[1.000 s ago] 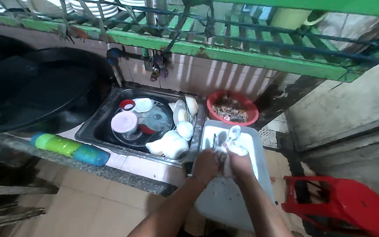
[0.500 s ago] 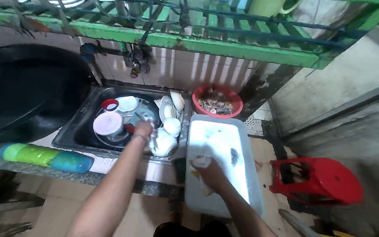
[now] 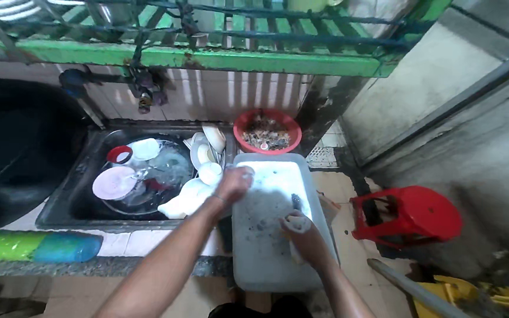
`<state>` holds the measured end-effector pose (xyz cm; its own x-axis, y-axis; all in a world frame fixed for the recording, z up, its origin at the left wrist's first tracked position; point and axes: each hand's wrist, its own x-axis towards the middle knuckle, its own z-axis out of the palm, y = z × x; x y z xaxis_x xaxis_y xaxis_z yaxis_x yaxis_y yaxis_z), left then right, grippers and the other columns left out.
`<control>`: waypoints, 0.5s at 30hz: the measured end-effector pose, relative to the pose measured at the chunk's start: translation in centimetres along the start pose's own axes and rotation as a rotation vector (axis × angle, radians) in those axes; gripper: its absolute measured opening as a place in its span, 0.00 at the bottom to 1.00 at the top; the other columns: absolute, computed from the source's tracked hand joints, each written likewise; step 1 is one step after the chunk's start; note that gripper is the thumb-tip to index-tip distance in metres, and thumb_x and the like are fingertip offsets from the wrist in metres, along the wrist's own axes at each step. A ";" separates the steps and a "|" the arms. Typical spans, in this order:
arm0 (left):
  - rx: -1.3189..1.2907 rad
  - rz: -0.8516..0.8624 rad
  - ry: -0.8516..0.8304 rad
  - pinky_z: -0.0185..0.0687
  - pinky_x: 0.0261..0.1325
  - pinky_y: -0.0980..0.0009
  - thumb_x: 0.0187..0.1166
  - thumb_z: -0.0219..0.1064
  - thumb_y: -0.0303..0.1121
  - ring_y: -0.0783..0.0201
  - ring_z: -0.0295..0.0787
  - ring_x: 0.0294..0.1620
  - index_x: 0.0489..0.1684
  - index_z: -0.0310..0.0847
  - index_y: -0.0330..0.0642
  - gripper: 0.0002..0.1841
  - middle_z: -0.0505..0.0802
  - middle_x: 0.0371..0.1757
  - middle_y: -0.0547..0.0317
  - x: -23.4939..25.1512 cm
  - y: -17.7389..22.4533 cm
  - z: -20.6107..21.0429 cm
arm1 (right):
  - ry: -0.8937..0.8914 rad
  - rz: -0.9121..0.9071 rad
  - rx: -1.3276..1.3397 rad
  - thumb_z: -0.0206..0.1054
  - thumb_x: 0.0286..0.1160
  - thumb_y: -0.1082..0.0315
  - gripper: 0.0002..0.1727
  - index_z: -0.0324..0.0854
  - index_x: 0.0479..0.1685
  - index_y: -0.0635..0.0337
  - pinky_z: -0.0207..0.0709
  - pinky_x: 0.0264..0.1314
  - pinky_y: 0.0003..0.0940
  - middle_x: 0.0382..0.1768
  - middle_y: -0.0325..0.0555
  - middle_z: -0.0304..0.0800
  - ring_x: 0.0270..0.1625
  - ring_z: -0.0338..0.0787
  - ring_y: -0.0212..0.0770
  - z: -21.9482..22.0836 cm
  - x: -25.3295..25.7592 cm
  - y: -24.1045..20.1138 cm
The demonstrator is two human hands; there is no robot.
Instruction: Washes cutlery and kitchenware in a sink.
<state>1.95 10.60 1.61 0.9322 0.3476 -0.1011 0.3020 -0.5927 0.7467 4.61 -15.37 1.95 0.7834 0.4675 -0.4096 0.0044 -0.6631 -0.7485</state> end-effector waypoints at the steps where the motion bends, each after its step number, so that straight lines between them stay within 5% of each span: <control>1: 0.130 0.019 -0.080 0.80 0.73 0.43 0.86 0.63 0.37 0.43 0.87 0.68 0.72 0.81 0.35 0.21 0.88 0.67 0.37 0.7 0.7 2.3 | 0.014 -0.012 0.006 0.71 0.81 0.54 0.21 0.83 0.61 0.62 0.83 0.61 0.48 0.50 0.53 0.91 0.53 0.90 0.45 -0.2 -0.1 0.2; 4: 0.367 -0.244 -0.169 0.71 0.80 0.39 0.83 0.64 0.59 0.33 0.74 0.80 0.85 0.64 0.30 0.42 0.78 0.78 0.28 2.3 2.3 6.9 | 0.045 -0.017 0.020 0.72 0.79 0.53 0.22 0.83 0.61 0.61 0.83 0.63 0.47 0.51 0.52 0.91 0.55 0.91 0.44 -0.6 -0.5 1.0; 7: 0.429 -0.403 -0.251 0.70 0.77 0.34 0.84 0.54 0.67 0.31 0.74 0.80 0.82 0.69 0.30 0.45 0.79 0.77 0.26 3.8 4.0 9.6 | 0.045 0.025 0.036 0.71 0.80 0.52 0.23 0.83 0.63 0.60 0.83 0.65 0.47 0.53 0.52 0.91 0.57 0.90 0.44 -0.8 -1.0 1.6; 10: 0.414 -0.246 -0.221 0.69 0.79 0.35 0.82 0.64 0.53 0.35 0.74 0.80 0.69 0.82 0.34 0.30 0.83 0.75 0.33 3.4 5.9 13.1 | 0.017 0.073 0.042 0.69 0.81 0.51 0.26 0.81 0.69 0.60 0.81 0.69 0.48 0.57 0.53 0.91 0.61 0.90 0.45 -0.9 -1.3 1.8; 12: 0.285 -0.180 -0.128 0.70 0.80 0.40 0.78 0.72 0.44 0.36 0.75 0.80 0.80 0.71 0.35 0.33 0.81 0.76 0.33 3.0 6.1 15.0 | -0.001 0.088 0.049 0.69 0.82 0.50 0.27 0.79 0.72 0.59 0.80 0.71 0.47 0.59 0.54 0.90 0.63 0.89 0.45 -1.2 -1.4 1.5; 15: 0.125 -0.237 -0.088 0.82 0.68 0.40 0.72 0.76 0.37 0.37 0.86 0.68 0.94 0.52 0.47 0.47 0.85 0.71 0.34 2.7 5.3 15.5 | -0.012 0.077 0.052 0.71 0.80 0.51 0.26 0.81 0.69 0.58 0.81 0.70 0.46 0.57 0.52 0.91 0.62 0.90 0.44 -1.4 -1.1 1.8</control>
<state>9.13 -2.84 -4.90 0.8449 0.4256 -0.3240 0.5305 -0.5894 0.6092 4.58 -17.90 1.77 0.7727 0.4237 -0.4727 -0.0877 -0.6663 -0.7405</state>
